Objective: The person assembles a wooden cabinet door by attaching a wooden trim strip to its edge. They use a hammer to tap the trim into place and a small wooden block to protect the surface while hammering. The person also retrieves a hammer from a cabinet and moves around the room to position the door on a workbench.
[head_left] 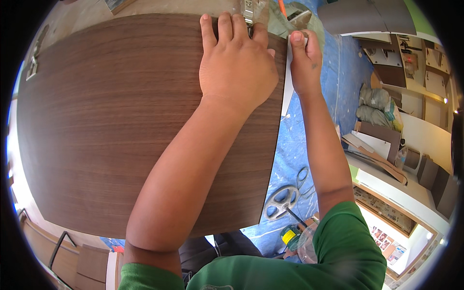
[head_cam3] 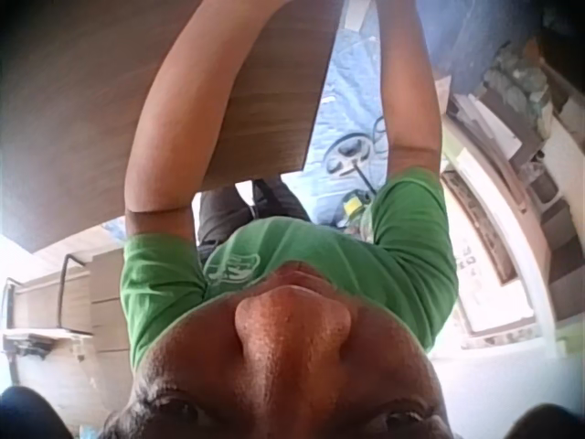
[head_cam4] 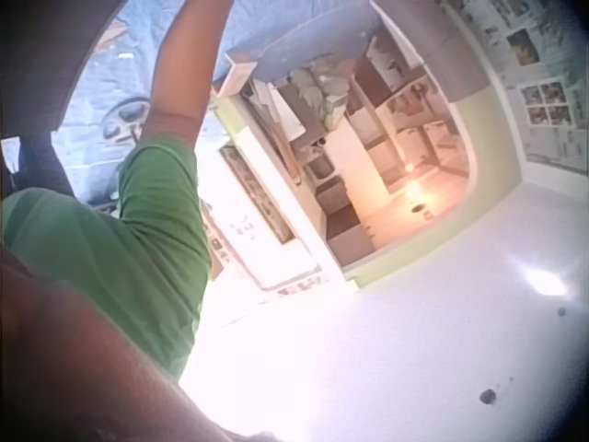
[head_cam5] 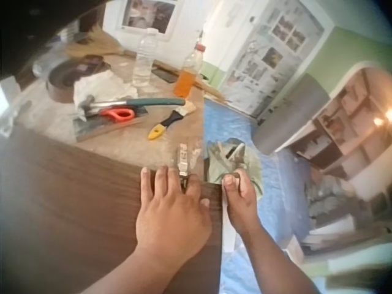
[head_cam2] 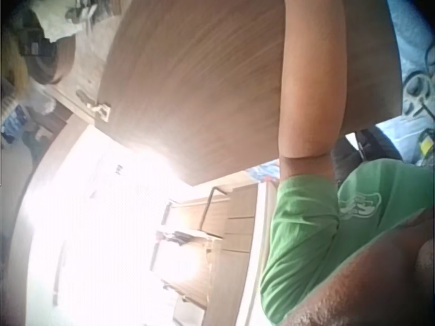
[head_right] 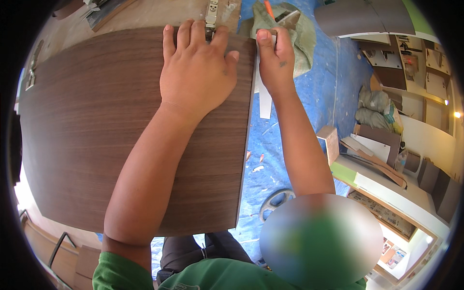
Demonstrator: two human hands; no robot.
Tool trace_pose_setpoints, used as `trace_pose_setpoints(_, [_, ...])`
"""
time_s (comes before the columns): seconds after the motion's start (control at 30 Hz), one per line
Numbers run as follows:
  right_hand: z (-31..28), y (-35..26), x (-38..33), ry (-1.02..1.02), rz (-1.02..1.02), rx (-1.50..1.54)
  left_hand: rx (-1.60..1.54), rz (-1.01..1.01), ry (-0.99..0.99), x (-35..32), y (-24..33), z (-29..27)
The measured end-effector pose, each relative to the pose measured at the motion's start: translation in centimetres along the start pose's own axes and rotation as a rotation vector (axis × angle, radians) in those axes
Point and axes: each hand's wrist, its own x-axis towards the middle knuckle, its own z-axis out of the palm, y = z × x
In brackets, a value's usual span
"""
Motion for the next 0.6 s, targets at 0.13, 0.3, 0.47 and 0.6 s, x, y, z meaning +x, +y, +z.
trace_pose_setpoints(0.13, [0.0,0.8,0.6,0.005,-0.03,-0.011,-0.01,0.004,-0.009,0.1,0.0,-0.3])
trace_pose_setpoints(0.3, [-0.3,0.4,0.6,-0.021,0.048,0.038,0.008,0.072,0.06,0.2,-0.6,-0.3])
trace_pose_setpoints(0.47, [-0.2,0.6,-1.1,0.034,0.134,0.068,-0.054,0.035,-0.006,0.4,-0.7,-0.4])
trace_pose_setpoints(0.6, [-0.2,-0.4,-3.7,0.048,0.083,0.04,0.011,0.024,0.006,0.2,-0.5,0.1])
